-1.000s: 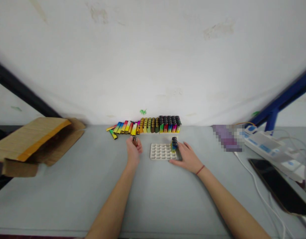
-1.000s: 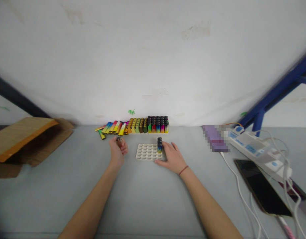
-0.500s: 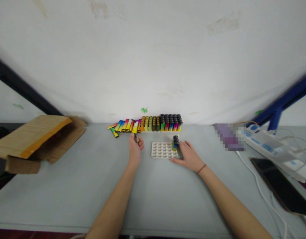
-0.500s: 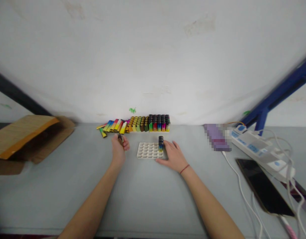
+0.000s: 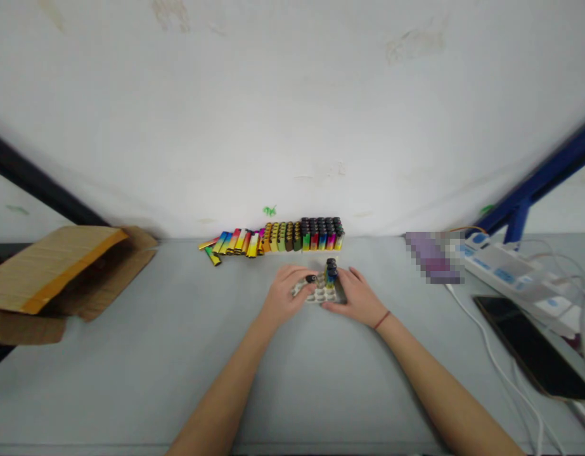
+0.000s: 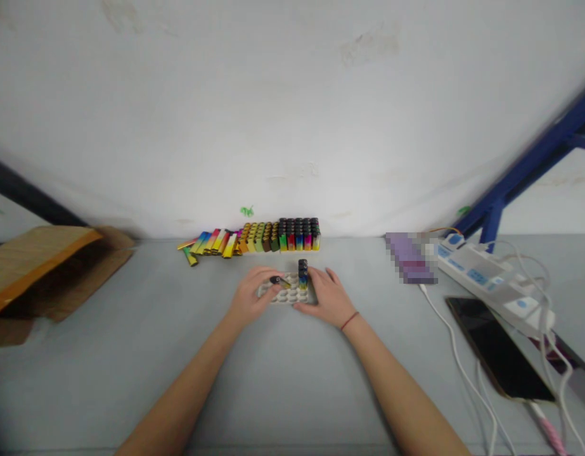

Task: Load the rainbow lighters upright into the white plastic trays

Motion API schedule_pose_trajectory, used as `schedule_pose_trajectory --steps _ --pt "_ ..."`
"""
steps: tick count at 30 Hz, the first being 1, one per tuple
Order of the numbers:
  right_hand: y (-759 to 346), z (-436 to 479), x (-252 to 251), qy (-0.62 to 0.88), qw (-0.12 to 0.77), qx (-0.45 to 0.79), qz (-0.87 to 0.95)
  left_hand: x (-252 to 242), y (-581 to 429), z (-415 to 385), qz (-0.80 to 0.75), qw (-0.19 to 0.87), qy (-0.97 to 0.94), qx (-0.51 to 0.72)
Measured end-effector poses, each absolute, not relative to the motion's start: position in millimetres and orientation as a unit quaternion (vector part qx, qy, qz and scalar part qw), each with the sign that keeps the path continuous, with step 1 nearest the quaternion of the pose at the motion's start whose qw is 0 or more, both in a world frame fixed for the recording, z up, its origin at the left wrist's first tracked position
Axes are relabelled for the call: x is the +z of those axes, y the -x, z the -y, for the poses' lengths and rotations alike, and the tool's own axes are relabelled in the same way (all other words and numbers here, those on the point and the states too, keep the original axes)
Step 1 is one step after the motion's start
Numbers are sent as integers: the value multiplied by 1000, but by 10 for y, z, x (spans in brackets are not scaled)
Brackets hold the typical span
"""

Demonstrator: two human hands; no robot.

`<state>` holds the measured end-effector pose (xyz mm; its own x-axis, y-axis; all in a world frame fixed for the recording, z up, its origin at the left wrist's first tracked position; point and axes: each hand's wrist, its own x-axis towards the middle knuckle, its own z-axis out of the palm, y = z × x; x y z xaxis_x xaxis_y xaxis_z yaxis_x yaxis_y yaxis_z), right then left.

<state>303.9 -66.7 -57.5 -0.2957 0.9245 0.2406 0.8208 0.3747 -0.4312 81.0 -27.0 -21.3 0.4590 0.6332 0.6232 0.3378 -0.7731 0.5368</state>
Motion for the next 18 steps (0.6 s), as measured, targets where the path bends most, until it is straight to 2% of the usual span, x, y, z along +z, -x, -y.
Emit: schedule_pose_trajectory --steps 8,18 --pt "-3032 671 -578 552 230 117 793 -274 -978 379 -305 169 -870 347" --pt "-3036 674 -585 547 236 117 795 -330 -1071 408 -326 77 -870 361"
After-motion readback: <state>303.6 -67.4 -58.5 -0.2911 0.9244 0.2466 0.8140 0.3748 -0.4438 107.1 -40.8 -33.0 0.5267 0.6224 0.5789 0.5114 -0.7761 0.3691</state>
